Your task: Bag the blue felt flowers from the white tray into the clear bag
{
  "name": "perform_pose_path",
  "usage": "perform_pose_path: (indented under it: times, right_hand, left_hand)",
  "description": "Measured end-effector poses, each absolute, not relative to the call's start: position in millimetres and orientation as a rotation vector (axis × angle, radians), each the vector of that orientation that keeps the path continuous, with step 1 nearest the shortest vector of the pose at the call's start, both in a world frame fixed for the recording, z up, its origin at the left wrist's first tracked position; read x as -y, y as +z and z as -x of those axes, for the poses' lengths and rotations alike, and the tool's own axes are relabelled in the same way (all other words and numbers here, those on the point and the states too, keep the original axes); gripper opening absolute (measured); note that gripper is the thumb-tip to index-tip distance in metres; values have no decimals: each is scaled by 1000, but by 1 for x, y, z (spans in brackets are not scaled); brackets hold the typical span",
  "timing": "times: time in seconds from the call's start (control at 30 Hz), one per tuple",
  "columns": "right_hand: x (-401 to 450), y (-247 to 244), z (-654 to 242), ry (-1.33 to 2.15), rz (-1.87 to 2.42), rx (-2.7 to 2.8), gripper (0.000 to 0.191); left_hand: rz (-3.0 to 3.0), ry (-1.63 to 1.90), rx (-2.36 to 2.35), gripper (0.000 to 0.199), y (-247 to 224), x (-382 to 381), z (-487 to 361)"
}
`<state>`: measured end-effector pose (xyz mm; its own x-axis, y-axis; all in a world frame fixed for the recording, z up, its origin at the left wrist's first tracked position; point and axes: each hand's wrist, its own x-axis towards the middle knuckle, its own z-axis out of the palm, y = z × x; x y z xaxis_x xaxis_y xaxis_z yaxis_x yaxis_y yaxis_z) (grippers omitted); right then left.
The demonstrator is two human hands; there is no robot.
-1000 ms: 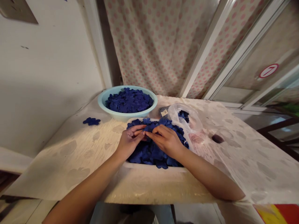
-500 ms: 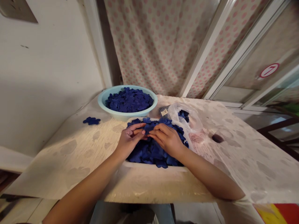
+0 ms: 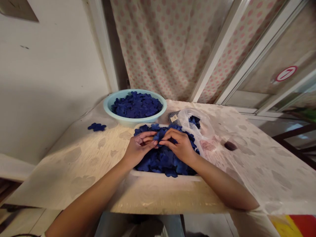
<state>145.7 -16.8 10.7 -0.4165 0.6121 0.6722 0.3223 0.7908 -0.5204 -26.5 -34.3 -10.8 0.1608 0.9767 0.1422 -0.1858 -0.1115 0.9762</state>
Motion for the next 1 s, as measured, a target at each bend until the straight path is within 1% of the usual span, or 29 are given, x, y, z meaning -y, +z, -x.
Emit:
perform_pose_path:
  times: [0.17, 0.33, 0.43, 0.53, 0.63, 0.7, 0.77, 0.8, 0.9, 0.93, 1.0]
  right_hand:
    - [20, 11, -145, 423, 857, 1993, 12]
    - [24, 8, -145, 490, 853, 2046, 11]
    - [22, 6, -146, 546, 918, 1906, 11]
    - [17, 5, -147, 402, 1043, 1745, 16]
    - [13, 5, -148, 196, 1139, 1715, 20]
    - [13, 5, -148, 84, 1110, 1762, 17]
    - [17, 6, -148, 1, 999, 1874, 7]
    - [19, 6, -148, -32, 928, 1950, 9]
    - [23, 8, -147, -173, 745, 2180, 30]
    - [24, 8, -147, -245, 705, 2241, 33]
    - [23, 9, -147, -377, 661, 2323, 31]
  left_hand:
    - [-1249, 1228, -911, 38, -9, 35, 26]
    - [-1234, 1252, -901, 30, -13, 31, 26]
    - [-1234, 1248, -929, 26, -15, 30, 27]
    - [-1217, 1288, -967, 25, -17, 29, 27]
    - [-1156, 1349, -993, 27, -18, 28, 28]
    - [-1100, 1377, -990, 28, -18, 27, 28]
    - [-1066, 1386, -967, 28, -17, 28, 28]
    - [-1063, 1385, -951, 28, -18, 28, 28]
    - [-1085, 1371, -915, 24, -18, 28, 29]
    - [-1092, 1368, -911, 24, -18, 28, 29]
    - [-1098, 1353, -907, 23, -18, 29, 29]
